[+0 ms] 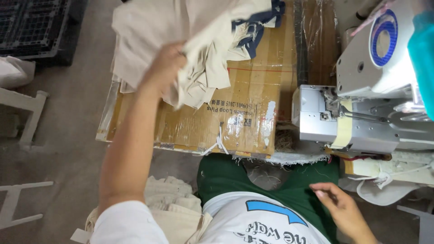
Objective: Inspecting garments for quality and trimming loose threads using snips
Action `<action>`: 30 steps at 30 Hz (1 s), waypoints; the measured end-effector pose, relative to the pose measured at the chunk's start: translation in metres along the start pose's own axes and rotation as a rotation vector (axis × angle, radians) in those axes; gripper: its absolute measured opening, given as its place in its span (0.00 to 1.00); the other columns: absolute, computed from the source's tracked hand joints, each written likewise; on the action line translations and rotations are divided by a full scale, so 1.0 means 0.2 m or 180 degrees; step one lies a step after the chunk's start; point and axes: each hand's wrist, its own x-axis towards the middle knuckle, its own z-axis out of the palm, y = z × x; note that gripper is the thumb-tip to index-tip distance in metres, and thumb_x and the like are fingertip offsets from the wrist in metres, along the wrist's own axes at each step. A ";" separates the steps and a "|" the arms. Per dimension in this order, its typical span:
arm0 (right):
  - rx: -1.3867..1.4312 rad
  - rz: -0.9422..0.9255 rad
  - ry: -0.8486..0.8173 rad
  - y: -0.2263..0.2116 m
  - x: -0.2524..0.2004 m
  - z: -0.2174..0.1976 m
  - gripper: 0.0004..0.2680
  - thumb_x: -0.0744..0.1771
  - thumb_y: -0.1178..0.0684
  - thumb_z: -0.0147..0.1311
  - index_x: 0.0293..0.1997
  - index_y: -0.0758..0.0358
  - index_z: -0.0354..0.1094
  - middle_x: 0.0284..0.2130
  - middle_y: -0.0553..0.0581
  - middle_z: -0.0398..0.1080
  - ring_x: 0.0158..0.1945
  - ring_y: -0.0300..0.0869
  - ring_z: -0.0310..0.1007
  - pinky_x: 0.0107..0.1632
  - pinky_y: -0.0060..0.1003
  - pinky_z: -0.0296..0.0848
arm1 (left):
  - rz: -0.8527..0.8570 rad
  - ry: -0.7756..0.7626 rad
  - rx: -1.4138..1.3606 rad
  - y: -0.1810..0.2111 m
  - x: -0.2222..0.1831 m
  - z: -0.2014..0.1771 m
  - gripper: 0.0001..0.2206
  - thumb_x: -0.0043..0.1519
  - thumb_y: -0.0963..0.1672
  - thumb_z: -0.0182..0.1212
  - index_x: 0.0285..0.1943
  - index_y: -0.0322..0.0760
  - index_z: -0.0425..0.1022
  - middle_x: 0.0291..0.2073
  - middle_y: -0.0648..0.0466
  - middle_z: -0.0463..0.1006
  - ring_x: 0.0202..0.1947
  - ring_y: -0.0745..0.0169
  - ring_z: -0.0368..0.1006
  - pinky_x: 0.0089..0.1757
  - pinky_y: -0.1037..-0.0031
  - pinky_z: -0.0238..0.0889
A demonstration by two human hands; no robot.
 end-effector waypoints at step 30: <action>-0.0546 -0.3045 -0.0600 -1.02 0.08 0.58 0.35 0.61 0.38 0.65 0.71 0.69 0.51 0.64 0.64 0.64 0.66 0.48 0.65 0.68 0.43 0.61 | 0.1945 -0.0381 -0.1183 -0.23 -0.66 0.72 0.08 0.61 0.45 0.57 0.30 0.39 0.75 0.24 0.58 0.76 0.27 0.66 0.68 0.38 0.72 0.63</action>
